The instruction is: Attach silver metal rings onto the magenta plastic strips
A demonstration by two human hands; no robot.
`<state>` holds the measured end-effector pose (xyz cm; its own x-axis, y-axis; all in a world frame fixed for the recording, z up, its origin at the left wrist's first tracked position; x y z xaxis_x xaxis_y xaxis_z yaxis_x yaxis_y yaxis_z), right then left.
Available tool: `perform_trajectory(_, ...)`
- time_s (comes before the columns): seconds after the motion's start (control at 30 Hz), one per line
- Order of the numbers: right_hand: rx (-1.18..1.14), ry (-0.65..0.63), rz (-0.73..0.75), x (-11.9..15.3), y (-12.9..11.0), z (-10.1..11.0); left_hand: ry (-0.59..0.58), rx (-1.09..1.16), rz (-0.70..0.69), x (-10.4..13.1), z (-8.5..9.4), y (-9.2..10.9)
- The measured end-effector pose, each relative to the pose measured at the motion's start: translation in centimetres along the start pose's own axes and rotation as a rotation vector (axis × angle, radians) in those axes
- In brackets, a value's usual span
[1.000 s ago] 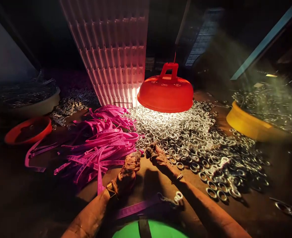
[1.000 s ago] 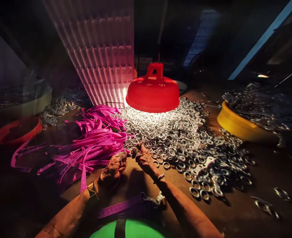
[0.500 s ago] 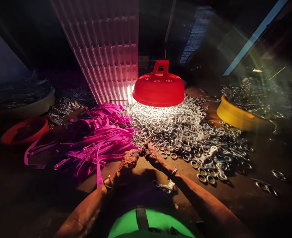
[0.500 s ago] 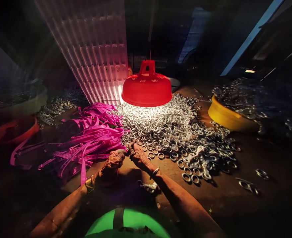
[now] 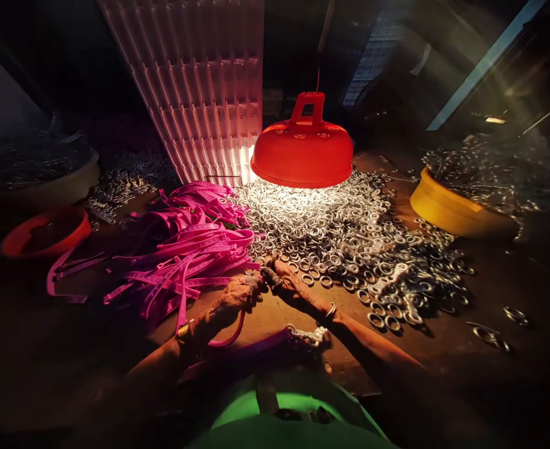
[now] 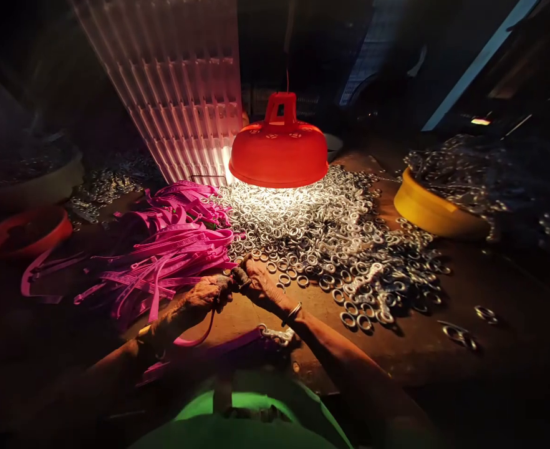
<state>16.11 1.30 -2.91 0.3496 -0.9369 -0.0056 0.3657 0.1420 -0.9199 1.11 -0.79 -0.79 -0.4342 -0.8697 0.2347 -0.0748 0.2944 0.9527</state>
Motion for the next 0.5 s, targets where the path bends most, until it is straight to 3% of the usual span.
perform_trajectory(0.1,0.078,-0.109,0.102,1.6,-1.6,0.1,0.011,0.06,0.006,0.5,0.5,1.2)
perform_trajectory(0.2,0.106,-0.205,0.081,4.4,-2.6,-0.3,-0.105,-0.039,0.084,1.4,0.8,1.4)
perform_trajectory(0.37,0.239,-0.162,0.095,9.7,-3.1,-1.2,-0.287,-0.205,0.19,3.9,-0.3,0.2)
perform_trajectory(0.5,0.076,-0.14,-0.027,11.9,-2.5,-1.7,-0.342,-0.123,0.185,6.2,-1.8,-0.7)
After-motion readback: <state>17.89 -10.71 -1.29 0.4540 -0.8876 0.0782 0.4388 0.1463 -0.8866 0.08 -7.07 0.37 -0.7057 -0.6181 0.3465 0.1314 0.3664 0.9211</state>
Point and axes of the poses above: each hand's wrist, its own x-axis away from the middle knuckle, its own z-axis out of the back of the hand, y = z × x, the point moved 2 cm from there along -x, towards the middle knuckle, and after that the axes turned 7 degrees about -z, right-handed, at the moved point
